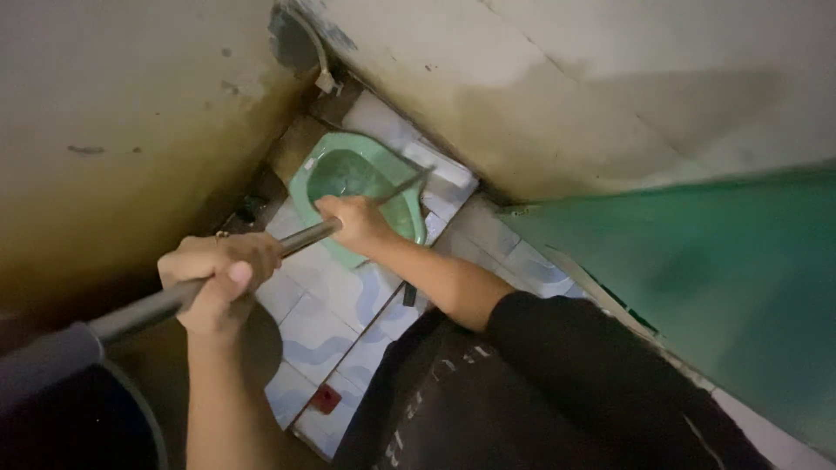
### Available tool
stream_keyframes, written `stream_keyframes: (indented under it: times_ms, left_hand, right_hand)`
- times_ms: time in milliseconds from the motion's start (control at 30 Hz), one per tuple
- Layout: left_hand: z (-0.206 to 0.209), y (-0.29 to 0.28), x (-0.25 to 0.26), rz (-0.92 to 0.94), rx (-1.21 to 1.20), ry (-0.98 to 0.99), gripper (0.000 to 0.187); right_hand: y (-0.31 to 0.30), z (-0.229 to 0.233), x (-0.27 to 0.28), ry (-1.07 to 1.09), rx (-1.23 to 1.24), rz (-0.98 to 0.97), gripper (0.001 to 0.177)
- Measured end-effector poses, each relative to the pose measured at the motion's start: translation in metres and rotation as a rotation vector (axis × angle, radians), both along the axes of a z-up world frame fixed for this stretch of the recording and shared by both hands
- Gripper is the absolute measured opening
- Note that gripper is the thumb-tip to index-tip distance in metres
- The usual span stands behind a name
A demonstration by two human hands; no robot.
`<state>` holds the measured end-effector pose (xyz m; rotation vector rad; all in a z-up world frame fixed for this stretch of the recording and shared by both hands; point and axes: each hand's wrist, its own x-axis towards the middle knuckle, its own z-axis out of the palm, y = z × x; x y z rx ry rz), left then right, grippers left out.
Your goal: Cleaning the bathroom floor around a squat toilet using a long-handled squeegee.
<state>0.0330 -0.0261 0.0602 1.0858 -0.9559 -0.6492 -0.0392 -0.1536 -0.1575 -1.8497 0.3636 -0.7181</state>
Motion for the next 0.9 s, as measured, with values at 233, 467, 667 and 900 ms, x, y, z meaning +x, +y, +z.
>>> stream_keyframes:
  times_ms: [233, 467, 667, 900]
  left_hand:
    - [-0.006, -0.002, 0.010, 0.025, -0.045, 0.040, 0.043]
    - [-0.019, -0.022, 0.015, 0.067, 0.205, -0.569, 0.037]
    - [0.003, -0.008, -0.007, -0.029, 0.105, -0.157, 0.036]
    - [-0.003, -0.011, 0.002, 0.116, 0.172, -0.329, 0.029]
  right_hand:
    - [-0.001, -0.022, 0.047, -0.031, -0.093, -0.023, 0.009]
    - [-0.024, -0.009, 0.071, -0.096, 0.162, 0.145, 0.020]
    - [-0.006, 0.016, 0.007, -0.072, 0.049, 0.020, 0.011]
    - [-0.018, -0.017, 0.052, -0.053, -0.003, 0.089, 0.015]
